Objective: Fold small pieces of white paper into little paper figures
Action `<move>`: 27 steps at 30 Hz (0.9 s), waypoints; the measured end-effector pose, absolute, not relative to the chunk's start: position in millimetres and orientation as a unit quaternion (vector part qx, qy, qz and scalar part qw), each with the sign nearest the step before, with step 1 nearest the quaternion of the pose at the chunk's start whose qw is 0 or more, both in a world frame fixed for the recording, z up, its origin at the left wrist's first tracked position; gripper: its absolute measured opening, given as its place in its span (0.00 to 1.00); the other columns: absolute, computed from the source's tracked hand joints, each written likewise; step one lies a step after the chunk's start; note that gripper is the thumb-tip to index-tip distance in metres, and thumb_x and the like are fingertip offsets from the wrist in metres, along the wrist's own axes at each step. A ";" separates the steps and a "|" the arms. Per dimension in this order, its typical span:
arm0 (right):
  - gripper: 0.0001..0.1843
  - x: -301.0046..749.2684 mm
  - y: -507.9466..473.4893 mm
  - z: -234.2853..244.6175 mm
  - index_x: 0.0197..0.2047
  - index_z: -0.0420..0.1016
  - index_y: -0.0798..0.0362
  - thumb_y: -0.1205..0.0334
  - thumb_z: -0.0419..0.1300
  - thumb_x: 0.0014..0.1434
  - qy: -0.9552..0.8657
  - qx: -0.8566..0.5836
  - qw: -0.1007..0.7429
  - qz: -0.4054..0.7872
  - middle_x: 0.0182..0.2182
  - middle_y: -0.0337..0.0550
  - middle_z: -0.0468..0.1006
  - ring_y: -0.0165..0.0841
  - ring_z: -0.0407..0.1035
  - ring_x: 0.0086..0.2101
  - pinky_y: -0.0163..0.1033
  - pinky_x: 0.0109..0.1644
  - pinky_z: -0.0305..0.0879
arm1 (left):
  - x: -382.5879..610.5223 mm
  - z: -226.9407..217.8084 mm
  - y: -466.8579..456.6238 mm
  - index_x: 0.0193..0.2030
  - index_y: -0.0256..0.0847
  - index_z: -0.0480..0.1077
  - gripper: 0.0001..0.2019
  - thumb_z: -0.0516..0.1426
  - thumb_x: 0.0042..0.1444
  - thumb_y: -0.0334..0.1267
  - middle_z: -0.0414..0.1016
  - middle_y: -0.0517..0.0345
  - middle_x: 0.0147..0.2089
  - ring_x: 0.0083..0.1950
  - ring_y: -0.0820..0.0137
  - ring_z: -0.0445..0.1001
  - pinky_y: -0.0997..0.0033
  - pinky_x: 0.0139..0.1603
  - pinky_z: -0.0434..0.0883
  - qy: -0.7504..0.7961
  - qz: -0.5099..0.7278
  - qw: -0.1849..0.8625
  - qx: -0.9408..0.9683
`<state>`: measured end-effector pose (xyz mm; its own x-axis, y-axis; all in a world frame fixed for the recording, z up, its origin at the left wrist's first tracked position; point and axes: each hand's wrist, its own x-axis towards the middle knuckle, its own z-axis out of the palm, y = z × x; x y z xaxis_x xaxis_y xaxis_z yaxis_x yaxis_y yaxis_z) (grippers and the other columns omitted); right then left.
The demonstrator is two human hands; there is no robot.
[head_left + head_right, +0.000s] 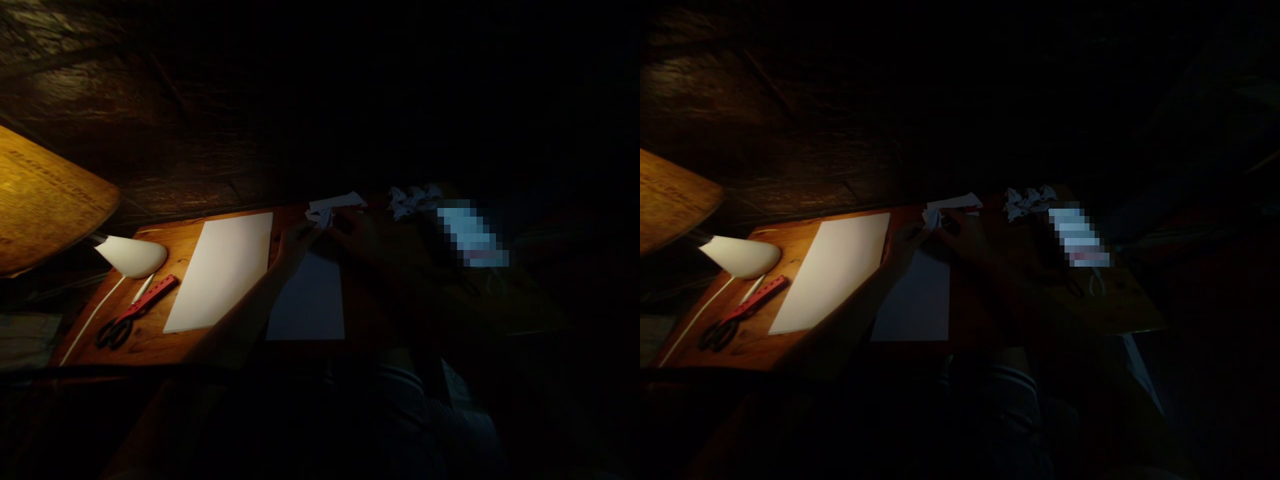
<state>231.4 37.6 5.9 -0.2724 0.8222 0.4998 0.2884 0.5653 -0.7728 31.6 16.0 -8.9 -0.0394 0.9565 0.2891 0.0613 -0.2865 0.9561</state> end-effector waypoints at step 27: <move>0.34 234.8 37.6 2.6 0.66 0.70 0.49 0.54 0.71 0.59 -0.717 -0.336 0.527 0.309 0.45 0.46 0.84 0.40 0.81 0.41 0.45 0.46 0.79 | 33.5 -4.2 12.7 0.35 0.41 0.82 0.14 0.74 0.55 0.49 0.82 0.58 0.35 0.39 0.68 0.77 0.71 0.40 0.72 0.466 0.561 0.384 0.566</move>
